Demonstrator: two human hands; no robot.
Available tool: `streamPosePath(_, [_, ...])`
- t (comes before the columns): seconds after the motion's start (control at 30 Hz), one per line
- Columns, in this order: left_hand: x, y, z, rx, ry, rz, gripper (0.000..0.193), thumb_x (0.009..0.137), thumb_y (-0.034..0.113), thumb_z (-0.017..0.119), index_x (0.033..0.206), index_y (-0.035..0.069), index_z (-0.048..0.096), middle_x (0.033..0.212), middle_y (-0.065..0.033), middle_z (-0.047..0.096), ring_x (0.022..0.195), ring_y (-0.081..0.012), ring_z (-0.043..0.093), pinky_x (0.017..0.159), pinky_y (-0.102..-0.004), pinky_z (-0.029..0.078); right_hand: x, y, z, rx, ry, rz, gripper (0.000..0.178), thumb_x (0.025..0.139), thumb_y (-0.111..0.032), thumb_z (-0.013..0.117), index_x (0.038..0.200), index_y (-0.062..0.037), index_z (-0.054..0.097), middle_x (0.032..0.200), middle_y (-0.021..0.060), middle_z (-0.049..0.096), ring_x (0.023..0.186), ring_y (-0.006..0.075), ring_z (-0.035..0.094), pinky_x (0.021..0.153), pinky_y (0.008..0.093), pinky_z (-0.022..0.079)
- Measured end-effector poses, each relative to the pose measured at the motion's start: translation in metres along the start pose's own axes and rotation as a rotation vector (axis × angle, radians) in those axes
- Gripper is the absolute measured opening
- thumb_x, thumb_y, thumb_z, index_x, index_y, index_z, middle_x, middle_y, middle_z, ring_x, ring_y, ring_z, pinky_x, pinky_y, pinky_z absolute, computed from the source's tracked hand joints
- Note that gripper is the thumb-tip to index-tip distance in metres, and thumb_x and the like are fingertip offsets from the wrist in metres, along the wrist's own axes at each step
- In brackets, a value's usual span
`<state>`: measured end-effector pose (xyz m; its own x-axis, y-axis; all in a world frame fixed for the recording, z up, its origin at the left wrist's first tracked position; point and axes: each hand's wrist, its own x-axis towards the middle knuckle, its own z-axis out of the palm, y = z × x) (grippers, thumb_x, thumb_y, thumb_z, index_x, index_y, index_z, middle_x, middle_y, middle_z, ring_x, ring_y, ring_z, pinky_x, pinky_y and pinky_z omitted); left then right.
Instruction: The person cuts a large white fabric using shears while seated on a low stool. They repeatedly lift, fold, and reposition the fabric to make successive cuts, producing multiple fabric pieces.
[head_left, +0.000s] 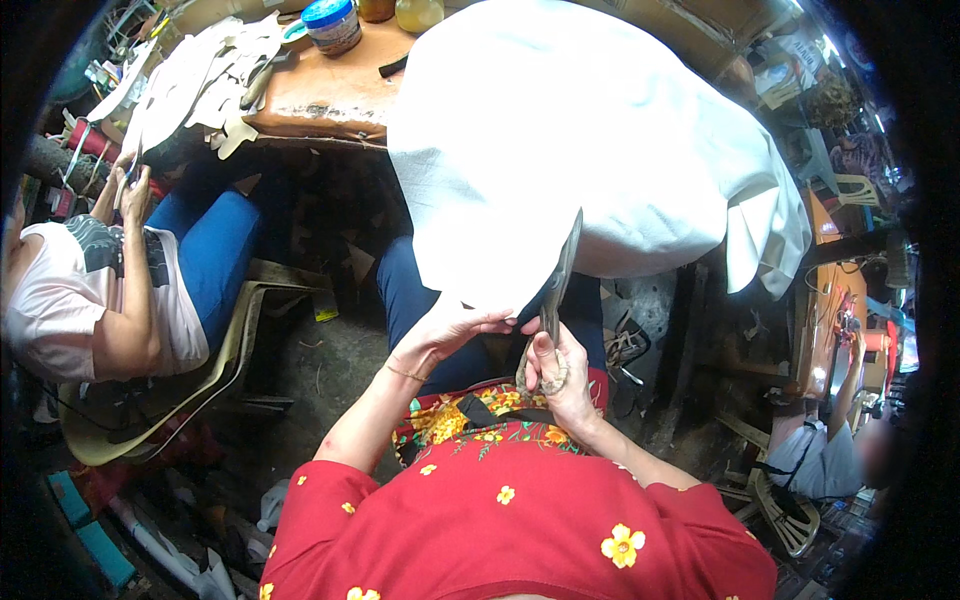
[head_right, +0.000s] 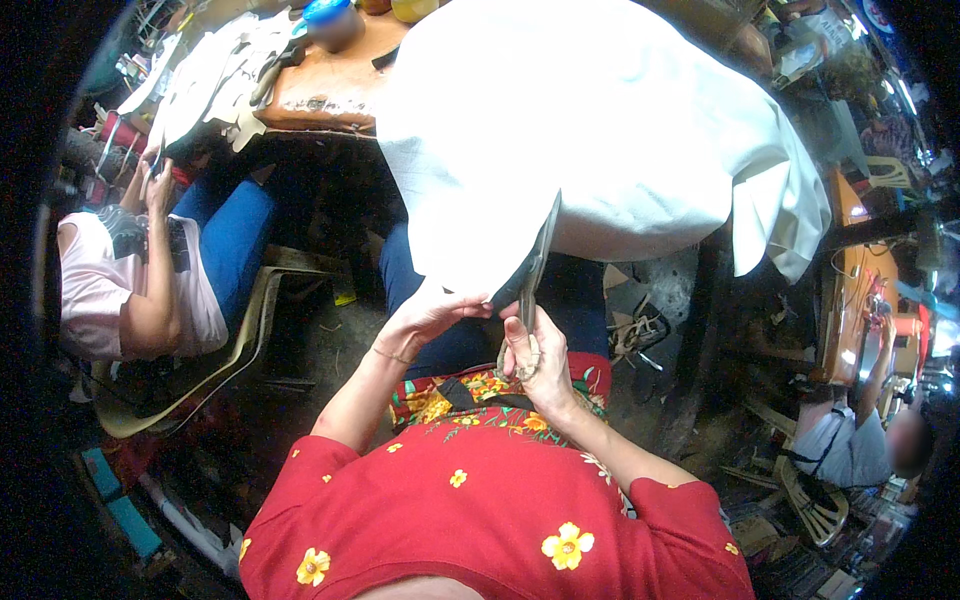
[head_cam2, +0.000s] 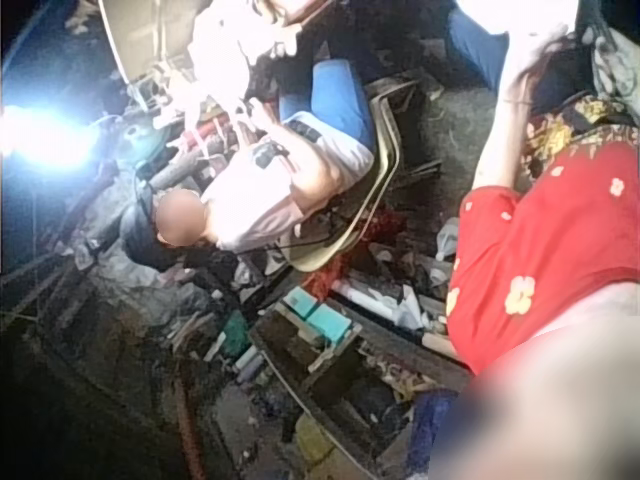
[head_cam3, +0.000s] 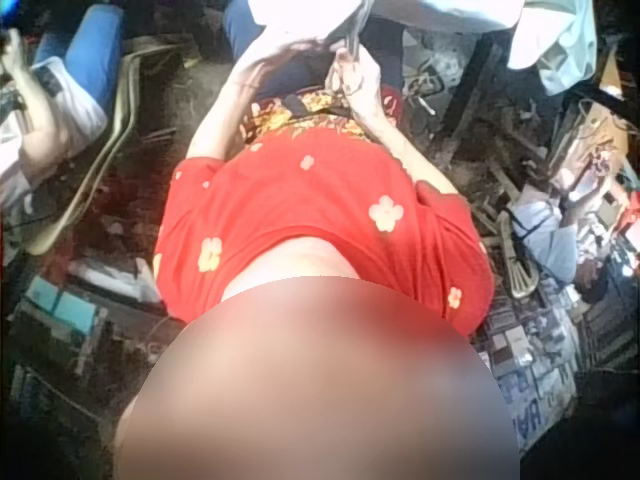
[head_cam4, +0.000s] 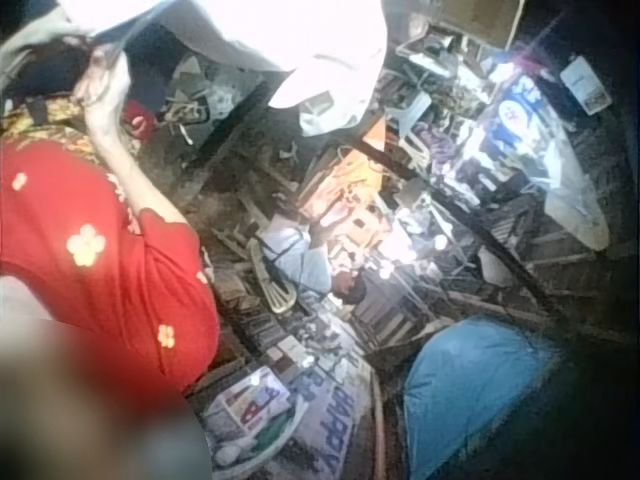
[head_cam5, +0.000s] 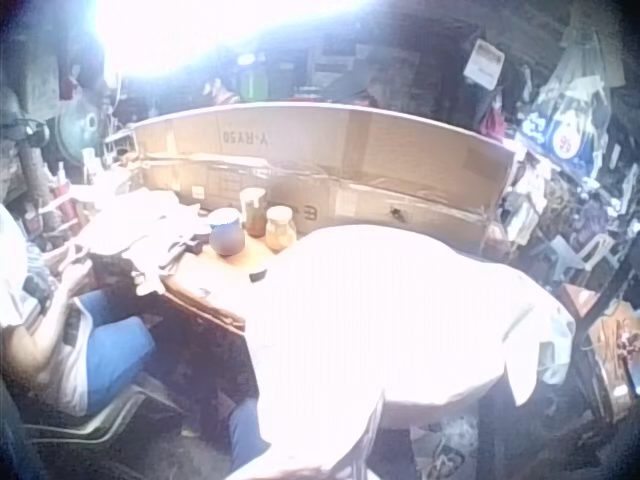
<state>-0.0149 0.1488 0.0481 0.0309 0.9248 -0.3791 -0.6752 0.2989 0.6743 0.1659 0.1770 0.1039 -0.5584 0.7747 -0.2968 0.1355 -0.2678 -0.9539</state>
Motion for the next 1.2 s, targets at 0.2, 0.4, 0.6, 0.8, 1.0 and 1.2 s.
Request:
streamPosePath(0.2, [-0.004,-0.005,-0.011,0.013,-0.033,-0.043,0.038,0.077,0.005,0.074,0.111,-0.001,0.056,0.092,-0.0100,0.065,0.080,-0.0185,0.065,0.072,-0.0356,0.056,0.013,0.003,-0.015,-0.076,-0.004,-0.058,0.059,0.090,-0.059,0.047,0.102,-0.0014,0.050,0.059,-0.0013,0.045,0.049,0.0071,0.049,0.047,0.0232,0.038])
streamPosePath(0.4, [-0.012,-0.007,-0.018,-0.006,-0.021,-0.041,0.045,0.078,0.004,0.074,0.117,-0.002,0.053,0.099,-0.0102,0.063,0.085,-0.0190,0.064,0.070,-0.0354,0.057,0.002,0.002,-0.023,-0.261,-0.009,0.017,0.042,0.093,-0.043,0.055,0.101,-0.0020,0.052,0.063,-0.0040,0.044,0.048,0.0026,0.044,0.044,0.0195,0.036])
streamPosePath(0.6, [-0.028,-0.010,-0.023,0.057,-0.024,-0.104,0.050,0.074,0.007,0.078,0.117,-0.003,0.053,0.099,-0.0097,0.062,0.083,-0.0180,0.064,0.068,-0.0315,0.057,-0.001,0.007,-0.020,-0.257,-0.057,0.057,0.041,0.092,-0.042,0.057,0.100,-0.0022,0.052,0.061,-0.0011,0.048,0.047,0.0058,0.048,0.045,0.0219,0.037])
streamPosePath(0.8, [-0.038,-0.015,-0.026,0.037,-0.027,-0.115,0.060,0.073,0.005,0.078,0.123,-0.003,0.047,0.105,-0.0133,0.061,0.090,-0.0207,0.063,0.069,-0.0310,0.057,0.003,0.012,-0.016,-0.300,-0.074,0.022,0.052,0.092,-0.052,0.051,0.104,-0.0018,0.051,0.060,0.0001,0.049,0.052,0.0073,0.050,0.049,0.0240,0.039])
streamPosePath(1.0, [-0.034,-0.028,-0.036,-0.097,0.110,-0.077,0.054,0.079,0.010,0.071,0.126,-0.002,0.046,0.112,-0.0133,0.060,0.102,-0.0249,0.061,0.085,-0.0389,0.053,0.000,0.013,-0.012,-0.280,-0.067,0.015,0.051,0.092,-0.053,0.050,0.107,-0.0037,0.050,0.058,0.0001,0.049,0.053,0.0070,0.051,0.050,0.0237,0.039])
streamPosePath(1.2, [-0.010,-0.029,-0.027,-0.402,0.125,0.149,0.038,0.090,0.013,0.042,0.124,-0.001,0.046,0.121,-0.0138,0.056,0.110,-0.0251,0.056,0.095,-0.0455,0.044,-0.001,0.015,-0.009,-0.249,-0.077,0.015,0.049,0.093,-0.051,0.050,0.108,-0.0044,0.050,0.056,-0.0004,0.049,0.052,0.0063,0.050,0.048,0.0230,0.038])
